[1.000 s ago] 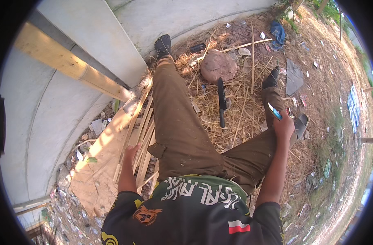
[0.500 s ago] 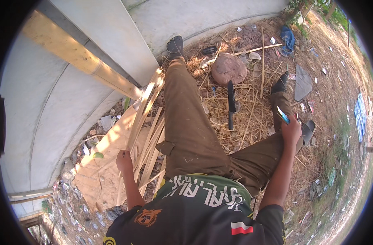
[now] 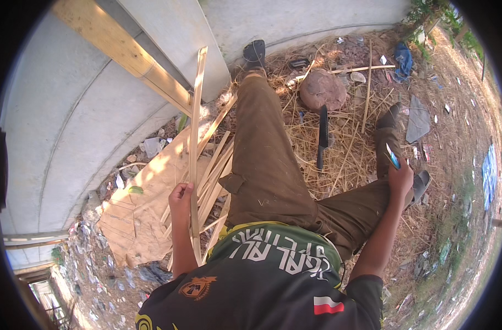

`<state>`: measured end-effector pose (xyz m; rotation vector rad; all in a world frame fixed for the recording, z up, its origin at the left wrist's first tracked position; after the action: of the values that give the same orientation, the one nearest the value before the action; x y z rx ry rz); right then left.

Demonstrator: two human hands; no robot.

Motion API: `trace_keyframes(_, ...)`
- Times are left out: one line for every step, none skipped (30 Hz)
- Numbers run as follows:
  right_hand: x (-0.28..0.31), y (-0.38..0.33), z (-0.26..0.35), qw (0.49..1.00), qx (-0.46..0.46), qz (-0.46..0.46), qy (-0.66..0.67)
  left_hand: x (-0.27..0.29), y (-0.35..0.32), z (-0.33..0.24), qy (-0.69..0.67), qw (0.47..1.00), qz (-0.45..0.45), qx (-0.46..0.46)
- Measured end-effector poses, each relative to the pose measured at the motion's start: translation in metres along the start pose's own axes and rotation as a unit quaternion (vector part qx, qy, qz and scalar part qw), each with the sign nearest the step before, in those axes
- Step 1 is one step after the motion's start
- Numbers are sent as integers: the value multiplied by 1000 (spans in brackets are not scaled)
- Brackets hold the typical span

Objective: The person sits on the ground and uses a utility knife to shave thin strips from a wooden stick. They hold the stick with their left hand and scrape the blade along its length to remove the outer layer. The person occasionally switches to a larger knife to split or shape the wood further.

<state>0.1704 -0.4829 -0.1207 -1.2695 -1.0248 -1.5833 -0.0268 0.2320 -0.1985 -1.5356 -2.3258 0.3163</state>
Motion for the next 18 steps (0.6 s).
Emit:
trace_keyframes(0,-1,-1,1000,-6,1,6,-7,-9,-15,46,998,-18,-35)
trace_keyframes(-2,-1,0,1000,-9,2,14,-15,-20,-29,93,992,-39,-70)
trace_keyframes(-3,-2,-1,1000,-12,5,12,-21,-29,-39,139,983,-59,-105)
trace_keyframes(-2,-1,-2,1000,-15,5,15,-25,-33,-40,136,983,-51,-110)
trace_keyframes(-2,0,-1,1000,-19,5,16,-29,-39,-39,132,984,-42,-114)
trace_keyframes(-3,-1,0,999,-18,-5,48,-32,-44,-39,129,984,-33,-119)
trace_keyframes(0,-5,5,997,-20,-16,78,-37,-48,-48,157,976,-38,-149)
trace_keyframes(5,-7,5,994,-23,-29,105,-47,-49,-64,165,970,-20,-179)
trace_keyframes(11,-11,14,986,34,-112,122,-57,-49,-82,173,962,-2,-210)
trace_keyframes(-6,-5,6,967,5,-59,248,-68,-49,-102,181,953,18,-242)
trace_keyframes(-18,3,4,929,-21,-10,368,-80,-46,-117,183,946,45,-263)
trace_keyframes(-28,9,2,875,-46,36,481,-92,-41,-132,186,938,73,-285)
trace_keyframes(-19,7,42,828,-18,94,552,-103,-40,-145,190,929,96,-303)
trace_keyframes(0,-3,95,775,8,145,615,-116,-39,-158,194,922,114,-314)
trace_keyframes(17,-6,127,745,33,165,645,-131,-37,-173,198,913,140,-327)
trace_keyframes(29,-8,156,712,55,185,676,-146,-35,-185,205,903,166,-339)
trace_keyframes(43,-10,176,680,74,188,705,-164,-32,-194,220,885,198,-360)
trace_keyframes(50,-12,195,650,87,207,726,-180,-30,-198,222,881,224,-354)
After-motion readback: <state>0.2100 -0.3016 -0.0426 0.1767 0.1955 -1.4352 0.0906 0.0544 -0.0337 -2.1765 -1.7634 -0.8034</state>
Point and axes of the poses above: each hand's wrist, its own y-axis towards the middle knuckle, its own x-axis out of the back of the hand, z = x × y, the point moved 9 cm from there along y, towards the middle knuckle, and after that the axes turned 11 degrees about z, right-handed, at the moved point
